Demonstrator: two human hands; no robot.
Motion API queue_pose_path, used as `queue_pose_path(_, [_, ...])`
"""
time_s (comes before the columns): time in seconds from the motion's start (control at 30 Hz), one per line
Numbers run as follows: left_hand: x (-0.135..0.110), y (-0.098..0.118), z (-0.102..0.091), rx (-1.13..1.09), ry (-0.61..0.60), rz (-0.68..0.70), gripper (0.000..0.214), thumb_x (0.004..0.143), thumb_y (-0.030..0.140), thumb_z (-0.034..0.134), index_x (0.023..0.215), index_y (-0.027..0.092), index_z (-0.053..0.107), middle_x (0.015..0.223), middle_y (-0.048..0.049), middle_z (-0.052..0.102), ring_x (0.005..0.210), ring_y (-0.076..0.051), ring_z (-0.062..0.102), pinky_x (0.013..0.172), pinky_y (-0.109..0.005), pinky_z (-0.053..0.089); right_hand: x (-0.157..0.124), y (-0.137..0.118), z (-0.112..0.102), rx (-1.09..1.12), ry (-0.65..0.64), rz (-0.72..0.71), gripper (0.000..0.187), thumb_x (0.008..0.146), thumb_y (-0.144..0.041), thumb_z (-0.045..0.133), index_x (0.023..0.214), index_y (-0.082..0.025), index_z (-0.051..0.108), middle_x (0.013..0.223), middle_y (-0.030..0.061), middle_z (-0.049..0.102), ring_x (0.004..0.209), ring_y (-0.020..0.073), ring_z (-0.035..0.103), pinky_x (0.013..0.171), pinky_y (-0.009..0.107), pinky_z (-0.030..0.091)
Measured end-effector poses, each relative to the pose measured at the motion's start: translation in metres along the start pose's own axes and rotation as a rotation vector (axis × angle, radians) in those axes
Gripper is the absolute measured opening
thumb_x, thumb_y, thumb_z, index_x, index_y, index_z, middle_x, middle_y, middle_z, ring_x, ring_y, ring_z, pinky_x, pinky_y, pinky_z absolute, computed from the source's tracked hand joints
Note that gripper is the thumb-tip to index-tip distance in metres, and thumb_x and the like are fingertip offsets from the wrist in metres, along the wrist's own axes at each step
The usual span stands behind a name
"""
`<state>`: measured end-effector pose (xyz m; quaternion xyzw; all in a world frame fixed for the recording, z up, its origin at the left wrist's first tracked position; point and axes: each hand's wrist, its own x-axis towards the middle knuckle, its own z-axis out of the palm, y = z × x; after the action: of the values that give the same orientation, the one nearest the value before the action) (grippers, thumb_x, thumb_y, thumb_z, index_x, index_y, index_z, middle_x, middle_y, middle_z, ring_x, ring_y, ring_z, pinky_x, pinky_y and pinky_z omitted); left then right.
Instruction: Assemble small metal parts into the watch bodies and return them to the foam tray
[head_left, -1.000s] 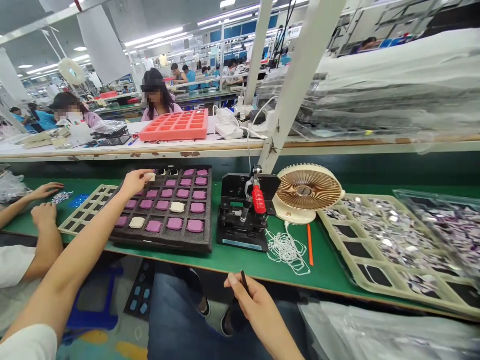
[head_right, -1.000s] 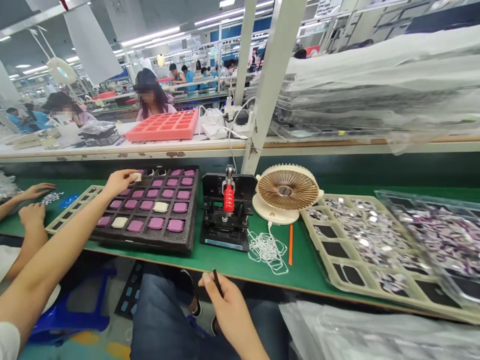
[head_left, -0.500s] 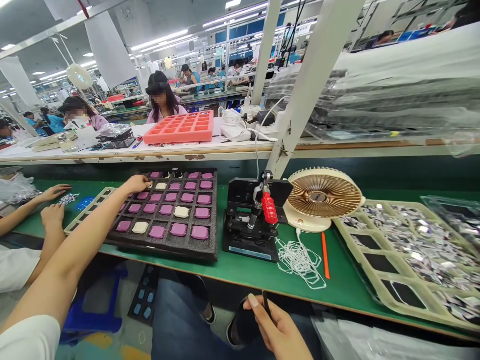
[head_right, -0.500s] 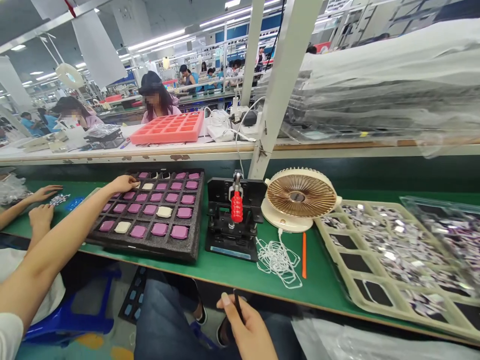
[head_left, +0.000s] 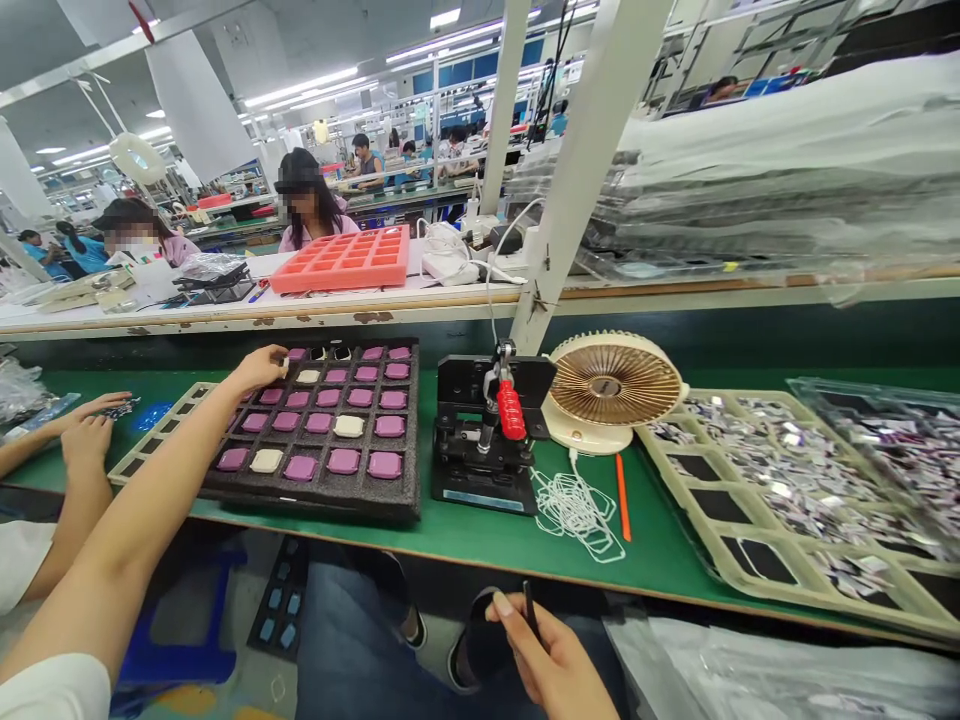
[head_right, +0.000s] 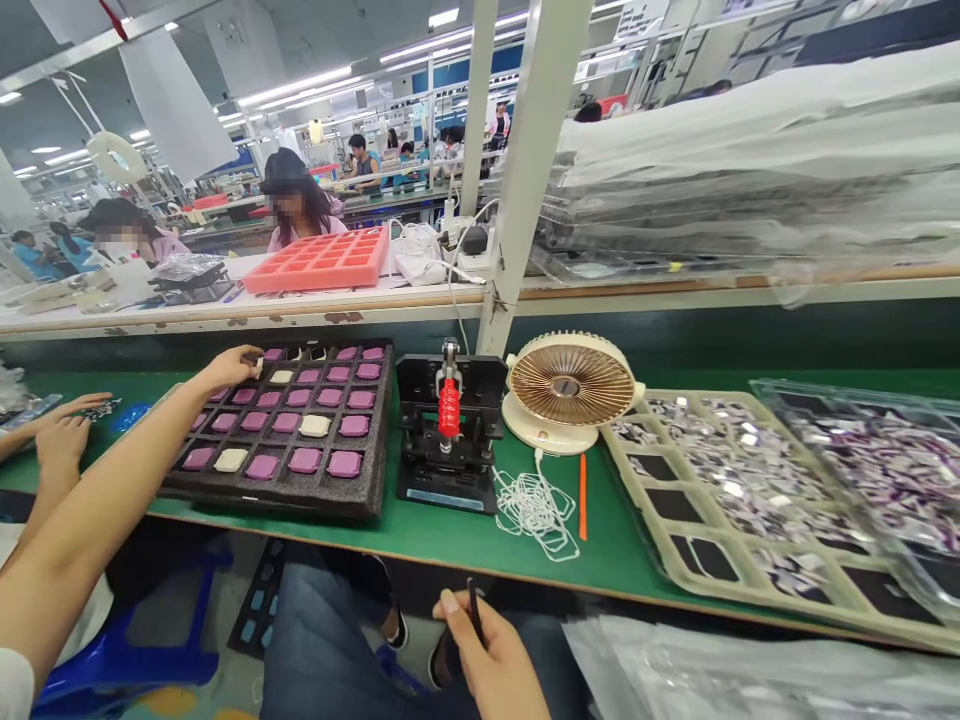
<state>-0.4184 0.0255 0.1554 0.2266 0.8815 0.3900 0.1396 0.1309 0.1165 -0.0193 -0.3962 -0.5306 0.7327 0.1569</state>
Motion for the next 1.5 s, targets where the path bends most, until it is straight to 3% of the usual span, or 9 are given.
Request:
queue_pose_path(0.1, [-0.029,0.003,-0.009,-0.336,0.004,0.042,0.033,0.095,0.023,0.073,0.126,0.014,0.066,0.11,-0.0096,0.074,0.1,-0.024,0.073,0.092,-0.045,0.061,-0.003,-0.003,-0.007,0.229,-0.075,0.016,0.063,0.082,-0.08,0.071,0.084,-0.017,0.076,0.062,-0.0045,0.04,0.052,0.0091,0.035,0.048,0.023,0.033])
queue_pose_path(0.17, [-0.055,0.007,-0.011,-0.558,-0.007,0.074,0.041,0.09,0.013,0.073,0.13,0.011,0.064,0.107,-0.0123,0.075,0.102,-0.024,0.074,0.092,-0.041,0.061,-0.005,-0.008,-0.011,0.314,-0.02,-0.083,0.06,0.088,-0.077,0.066,0.079,-0.018,0.075,0.078,0.0042,0.059,0.067,0.0156,0.054,0.062,0.029,0.05])
queue_pose_path(0.27, [-0.108,0.013,-0.002,-0.801,-0.061,0.09,0.038,0.088,0.015,0.074,0.125,0.01,0.067,0.115,-0.0192,0.075,0.107,-0.028,0.073,0.086,-0.036,0.062,-0.006,-0.016,-0.012,0.297,0.121,-0.162,0.064,0.087,-0.08,0.064,0.074,-0.018,0.074,0.079,0.0064,0.064,0.072,0.0169,0.056,0.064,0.027,0.05])
queue_pose_path(0.37, [-0.179,0.019,0.029,-0.899,-0.141,0.068,0.038,0.087,0.024,0.081,0.121,0.01,0.07,0.117,-0.021,0.075,0.095,-0.027,0.074,0.073,-0.033,0.063,-0.007,-0.021,-0.003,0.343,0.061,-0.08,0.069,0.089,-0.082,0.059,0.085,-0.016,0.079,0.054,0.0004,0.052,0.05,0.0119,0.045,0.049,0.025,0.041])
queue_pose_path(0.43, [-0.23,0.024,0.06,-0.894,-0.243,0.057,0.05,0.087,0.025,0.083,0.133,0.015,0.066,0.116,-0.0186,0.076,0.081,-0.022,0.073,0.06,-0.028,0.057,-0.009,-0.025,0.009,0.418,0.004,-0.104,0.065,0.088,-0.078,0.066,0.098,-0.016,0.081,0.059,0.0047,0.065,0.054,0.0157,0.059,0.057,0.029,0.053])
queue_pose_path(0.63, [-0.335,0.034,0.146,-0.739,-0.47,0.027,0.039,0.099,0.045,0.069,0.129,0.019,0.066,0.111,-0.0147,0.076,0.066,-0.014,0.063,0.058,-0.027,0.05,-0.022,-0.043,0.045,0.302,0.049,-0.579,0.014,0.084,-0.033,0.09,0.096,-0.028,0.085,0.086,0.0046,0.08,0.071,0.0183,0.076,0.068,0.029,0.065])
queue_pose_path(0.87, [-0.353,0.032,0.185,-0.722,-0.583,-0.032,0.051,0.098,0.052,0.069,0.138,0.021,0.063,0.091,-0.0046,0.068,0.073,-0.014,0.058,0.068,-0.028,0.05,-0.022,-0.041,0.046,-0.037,-0.014,-1.068,0.044,0.092,-0.003,0.073,0.124,-0.033,0.078,0.127,0.0057,0.078,0.125,0.0289,0.071,0.114,0.055,0.056])
queue_pose_path(1.2, [-0.356,0.029,0.193,-0.605,-0.552,-0.031,0.055,0.099,0.053,0.066,0.144,0.021,0.062,0.086,-0.0034,0.068,0.068,-0.013,0.055,0.065,-0.027,0.047,-0.022,-0.029,0.04,-0.122,-0.012,-1.113,0.048,0.093,0.001,0.07,0.129,-0.031,0.076,0.131,0.0062,0.077,0.127,0.0301,0.071,0.111,0.054,0.06])
queue_pose_path(1.5, [-0.351,0.03,0.196,-1.026,-0.692,-0.215,0.044,0.092,0.038,0.08,0.131,0.021,0.074,0.1,-0.0086,0.07,0.07,-0.015,0.059,0.065,-0.029,0.051,-0.016,-0.01,0.043,-0.042,0.056,-1.095,0.049,0.094,-0.003,0.07,0.128,-0.039,0.077,0.127,0.0038,0.078,0.125,0.0328,0.072,0.111,0.066,0.056])
